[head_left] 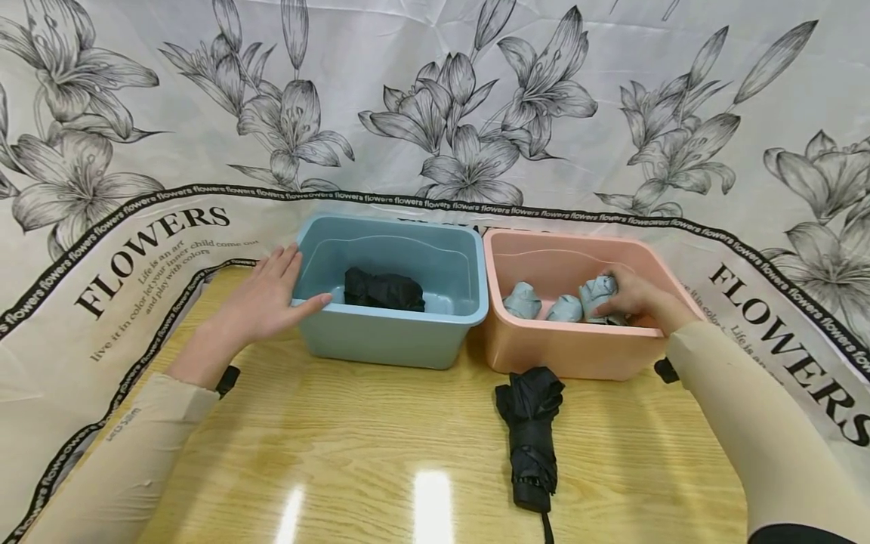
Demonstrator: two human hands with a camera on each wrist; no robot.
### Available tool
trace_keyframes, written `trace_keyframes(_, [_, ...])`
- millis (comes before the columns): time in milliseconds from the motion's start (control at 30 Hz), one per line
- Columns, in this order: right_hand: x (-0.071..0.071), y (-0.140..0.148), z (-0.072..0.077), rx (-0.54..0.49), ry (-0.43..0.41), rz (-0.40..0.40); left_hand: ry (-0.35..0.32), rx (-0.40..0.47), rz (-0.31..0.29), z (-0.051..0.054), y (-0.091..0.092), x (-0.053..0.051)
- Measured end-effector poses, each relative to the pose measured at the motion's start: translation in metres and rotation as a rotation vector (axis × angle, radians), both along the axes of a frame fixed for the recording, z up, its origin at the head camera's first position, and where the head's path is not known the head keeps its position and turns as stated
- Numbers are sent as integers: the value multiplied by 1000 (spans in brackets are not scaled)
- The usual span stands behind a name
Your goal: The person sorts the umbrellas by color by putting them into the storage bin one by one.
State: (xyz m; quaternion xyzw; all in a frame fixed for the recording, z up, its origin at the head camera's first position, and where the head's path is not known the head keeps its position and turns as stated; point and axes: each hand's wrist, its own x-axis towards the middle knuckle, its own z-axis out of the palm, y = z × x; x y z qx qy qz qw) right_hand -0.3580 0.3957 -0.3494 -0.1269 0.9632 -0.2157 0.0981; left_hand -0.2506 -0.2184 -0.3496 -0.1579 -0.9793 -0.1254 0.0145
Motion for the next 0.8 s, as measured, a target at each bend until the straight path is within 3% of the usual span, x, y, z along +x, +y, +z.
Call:
trace_keyframes(100, [0, 4, -1, 19, 27, 34, -2, -2, -2, 0, 0, 1])
trace_keyframes(267, [1, 11, -2, -7, -18, 79, -4, 3, 0, -1, 0, 0])
trace_keyframes(433, [0, 14, -4, -41, -191, 128, 2, 2, -6, -1, -1, -1])
trace_keyframes(600, [0, 9, -4, -104, -382, 45, -3, -16, -5, 0, -1, 0])
trace_keyframes(800, [3, 6, 2, -120, -454, -25, -7, -20, -3, 2, 1, 2])
